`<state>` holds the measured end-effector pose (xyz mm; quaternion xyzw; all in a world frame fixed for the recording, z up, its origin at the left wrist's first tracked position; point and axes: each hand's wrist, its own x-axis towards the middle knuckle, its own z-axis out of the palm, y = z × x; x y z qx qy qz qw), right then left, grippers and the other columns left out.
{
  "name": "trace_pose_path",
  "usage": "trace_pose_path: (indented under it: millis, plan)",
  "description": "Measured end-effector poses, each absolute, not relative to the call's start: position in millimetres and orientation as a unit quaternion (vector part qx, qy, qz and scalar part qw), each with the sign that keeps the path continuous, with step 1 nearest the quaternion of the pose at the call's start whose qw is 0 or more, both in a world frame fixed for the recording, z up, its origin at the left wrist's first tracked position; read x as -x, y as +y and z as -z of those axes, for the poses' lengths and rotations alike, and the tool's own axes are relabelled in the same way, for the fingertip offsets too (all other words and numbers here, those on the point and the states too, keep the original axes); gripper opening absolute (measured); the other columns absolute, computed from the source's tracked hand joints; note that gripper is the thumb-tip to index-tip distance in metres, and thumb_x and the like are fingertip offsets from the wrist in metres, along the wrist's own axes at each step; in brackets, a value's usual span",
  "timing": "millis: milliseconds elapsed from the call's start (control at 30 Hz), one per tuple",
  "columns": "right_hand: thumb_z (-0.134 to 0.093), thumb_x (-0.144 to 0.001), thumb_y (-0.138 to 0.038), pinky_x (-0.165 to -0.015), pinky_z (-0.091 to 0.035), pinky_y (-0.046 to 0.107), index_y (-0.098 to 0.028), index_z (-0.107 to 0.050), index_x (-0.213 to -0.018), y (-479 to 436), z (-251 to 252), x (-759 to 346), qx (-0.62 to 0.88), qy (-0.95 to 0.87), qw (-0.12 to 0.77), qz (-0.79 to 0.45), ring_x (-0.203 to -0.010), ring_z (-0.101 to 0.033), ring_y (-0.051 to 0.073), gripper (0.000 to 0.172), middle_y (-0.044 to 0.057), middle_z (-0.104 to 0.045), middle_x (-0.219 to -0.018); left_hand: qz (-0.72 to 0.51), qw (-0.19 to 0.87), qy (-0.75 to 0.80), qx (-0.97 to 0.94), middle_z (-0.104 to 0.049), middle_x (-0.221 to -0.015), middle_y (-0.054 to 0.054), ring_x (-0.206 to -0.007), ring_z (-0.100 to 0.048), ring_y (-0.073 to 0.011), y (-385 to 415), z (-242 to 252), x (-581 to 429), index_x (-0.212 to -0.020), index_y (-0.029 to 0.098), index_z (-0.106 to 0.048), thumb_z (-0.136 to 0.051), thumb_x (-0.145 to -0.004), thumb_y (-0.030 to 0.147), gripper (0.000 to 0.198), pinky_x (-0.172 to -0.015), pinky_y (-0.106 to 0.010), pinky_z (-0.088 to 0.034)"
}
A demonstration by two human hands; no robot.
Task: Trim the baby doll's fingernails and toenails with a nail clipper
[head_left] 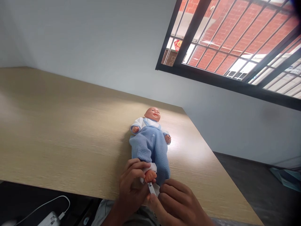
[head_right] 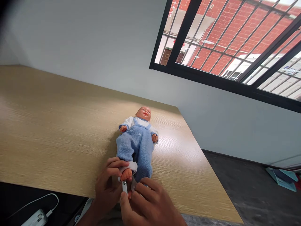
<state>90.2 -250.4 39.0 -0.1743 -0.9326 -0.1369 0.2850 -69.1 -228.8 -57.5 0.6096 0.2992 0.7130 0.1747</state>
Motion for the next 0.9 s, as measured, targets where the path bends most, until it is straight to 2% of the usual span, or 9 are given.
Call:
trace_pose_path:
  millis: [167,333,600,700,800,900]
  plan:
    - [-0.055,-0.099,-0.001,-0.058,-0.043,0.032,-0.012,-0.066,-0.105,-253.2,-39.8,-90.3,0.177,-0.936,0.274,0.134,-0.058,-0.053,0.013,0.017,-0.003,-0.059,-0.065,-0.712,0.173,0.301,-0.61,-0.076,-0.109,-0.005,-0.106,-0.063,-0.021,-228.8,58.6,70.2,-0.091,0.022,-0.055,-0.067,-0.089,0.004,0.021,-0.089,-0.037,-0.059]
    - [-0.05,-0.098,0.005,-0.06,-0.043,0.032,-0.013,-0.067,-0.104,-255.5,-41.0,-87.5,0.193,-0.938,0.254,0.134,-0.057,-0.049,0.012,0.026,-0.003,-0.058,-0.064,-0.711,0.18,0.298,-0.611,-0.076,-0.11,-0.004,-0.107,-0.062,-0.0207,-228.3,61.9,69.3,-0.092,0.022,-0.055,-0.066,-0.088,0.002,0.023,-0.09,-0.037,-0.058]
    - [-0.049,-0.1,0.005,-0.062,-0.044,0.033,-0.011,-0.065,-0.105,-257.9,-36.0,-85.3,0.196,-0.938,0.254,0.129,-0.061,-0.051,0.013,0.024,-0.002,-0.062,-0.068,-0.711,0.181,0.295,-0.612,-0.075,-0.109,-0.004,-0.105,-0.061,-0.0202,-228.0,58.9,69.4,-0.092,0.022,-0.055,-0.068,-0.088,0.003,0.024,-0.089,-0.036,-0.058]
    - [-0.05,-0.1,0.004,-0.06,-0.04,0.033,-0.012,-0.065,-0.104,-256.6,-34.3,-86.3,0.186,-0.936,0.263,0.144,-0.059,-0.048,0.012,0.022,-0.003,-0.059,-0.065,-0.711,0.181,0.294,-0.612,-0.075,-0.11,-0.004,-0.106,-0.061,-0.0204,-228.3,59.9,69.6,-0.093,0.022,-0.055,-0.069,-0.088,0.003,0.025,-0.09,-0.035,-0.057]
    - [-0.054,-0.097,0.004,-0.055,-0.033,0.032,-0.013,-0.064,-0.095,-253.0,-33.0,-86.1,0.172,-0.93,0.279,0.163,-0.055,-0.044,0.012,0.02,-0.004,-0.055,-0.061,-0.712,0.183,0.294,-0.611,-0.074,-0.111,-0.004,-0.109,-0.061,-0.0209,-228.4,63.3,69.5,-0.094,0.022,-0.055,-0.069,-0.086,0.001,0.026,-0.093,-0.036,-0.057]
    - [-0.051,-0.099,0.003,-0.055,-0.033,0.033,-0.014,-0.065,-0.096,-250.1,-33.7,-85.2,0.167,-0.935,0.271,0.157,-0.056,-0.044,0.013,0.022,-0.003,-0.056,-0.062,-0.711,0.18,0.293,-0.613,-0.074,-0.113,-0.004,-0.109,-0.062,-0.0205,-228.0,65.3,69.2,-0.094,0.022,-0.055,-0.067,-0.085,-0.001,0.027,-0.094,-0.035,-0.056]
